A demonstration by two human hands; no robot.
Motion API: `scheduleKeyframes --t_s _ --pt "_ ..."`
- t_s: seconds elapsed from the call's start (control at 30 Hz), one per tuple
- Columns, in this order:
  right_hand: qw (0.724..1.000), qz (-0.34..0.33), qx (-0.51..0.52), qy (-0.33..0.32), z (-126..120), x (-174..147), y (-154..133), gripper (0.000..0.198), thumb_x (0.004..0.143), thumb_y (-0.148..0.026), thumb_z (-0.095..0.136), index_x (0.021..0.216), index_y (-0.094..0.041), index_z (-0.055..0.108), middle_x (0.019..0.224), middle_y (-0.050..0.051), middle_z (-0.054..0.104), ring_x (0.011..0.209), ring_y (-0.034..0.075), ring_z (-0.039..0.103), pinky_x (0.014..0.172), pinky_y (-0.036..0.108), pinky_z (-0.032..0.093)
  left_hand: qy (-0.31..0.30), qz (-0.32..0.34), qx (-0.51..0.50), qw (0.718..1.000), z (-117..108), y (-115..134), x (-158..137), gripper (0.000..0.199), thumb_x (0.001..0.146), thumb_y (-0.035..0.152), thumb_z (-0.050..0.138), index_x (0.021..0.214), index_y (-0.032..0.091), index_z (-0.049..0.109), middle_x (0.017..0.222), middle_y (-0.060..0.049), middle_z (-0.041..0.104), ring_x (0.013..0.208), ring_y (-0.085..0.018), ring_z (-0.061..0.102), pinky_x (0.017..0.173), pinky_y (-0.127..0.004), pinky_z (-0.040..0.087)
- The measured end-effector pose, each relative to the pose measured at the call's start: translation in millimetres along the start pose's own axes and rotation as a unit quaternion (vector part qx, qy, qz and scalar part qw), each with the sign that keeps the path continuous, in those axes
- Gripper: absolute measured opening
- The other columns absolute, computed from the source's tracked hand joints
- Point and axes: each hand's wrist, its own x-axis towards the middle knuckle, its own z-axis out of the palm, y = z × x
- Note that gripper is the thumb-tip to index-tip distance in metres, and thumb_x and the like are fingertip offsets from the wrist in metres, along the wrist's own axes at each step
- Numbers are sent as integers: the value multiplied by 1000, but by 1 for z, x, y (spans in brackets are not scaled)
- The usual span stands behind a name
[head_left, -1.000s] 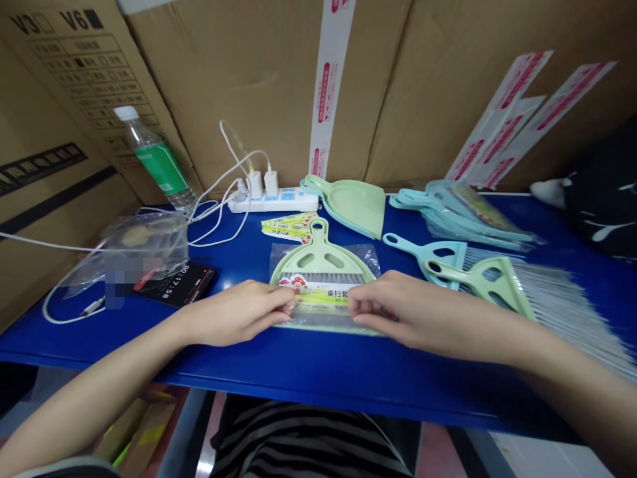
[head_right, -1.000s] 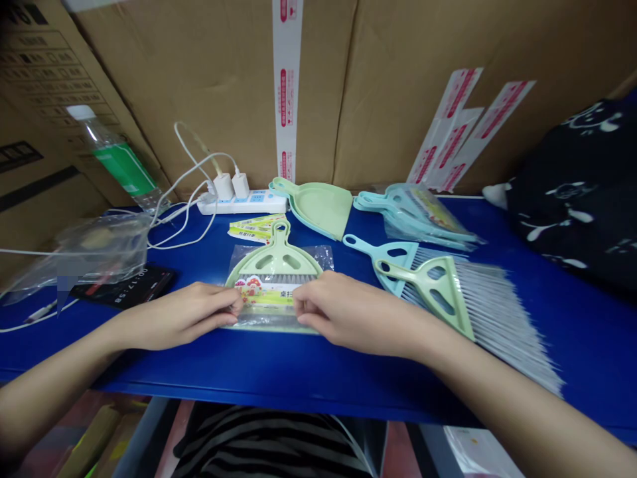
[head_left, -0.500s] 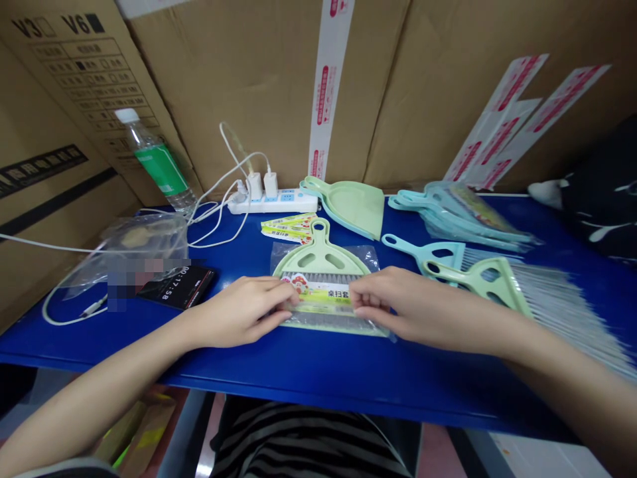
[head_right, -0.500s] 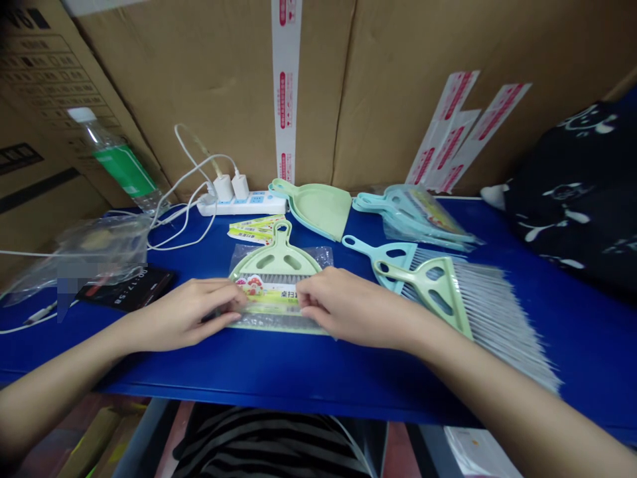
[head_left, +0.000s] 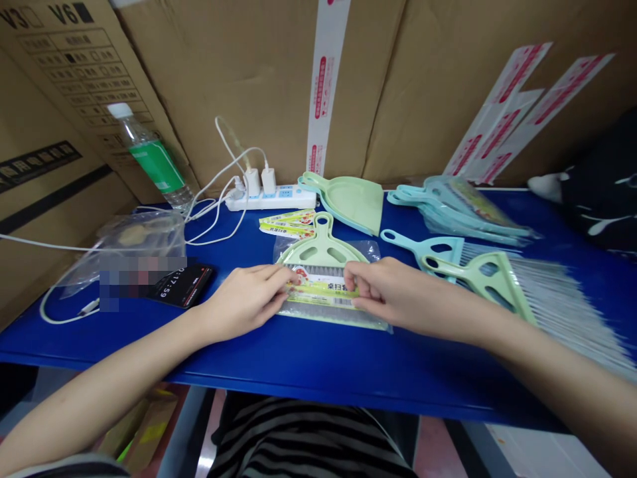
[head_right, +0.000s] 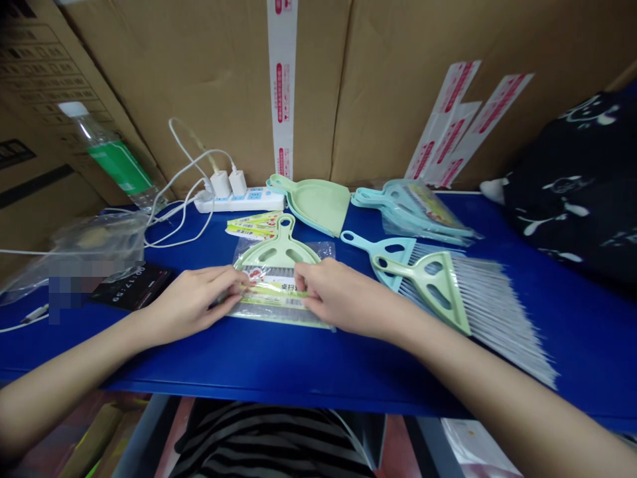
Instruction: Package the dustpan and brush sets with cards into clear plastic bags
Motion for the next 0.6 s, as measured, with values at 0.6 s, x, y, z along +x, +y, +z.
scheduleKeyframes --t_s 0.6 --pt "991 54 -126 -2 -6 -8 -6 12 83 -13 50 92 -20 53 64 0 56 63 18 54 54 28 34 6 48 52 997 3 -6 -1 24 95 10 38 94 20 59 98 -5 64 85 -22 49 73 -36 44"
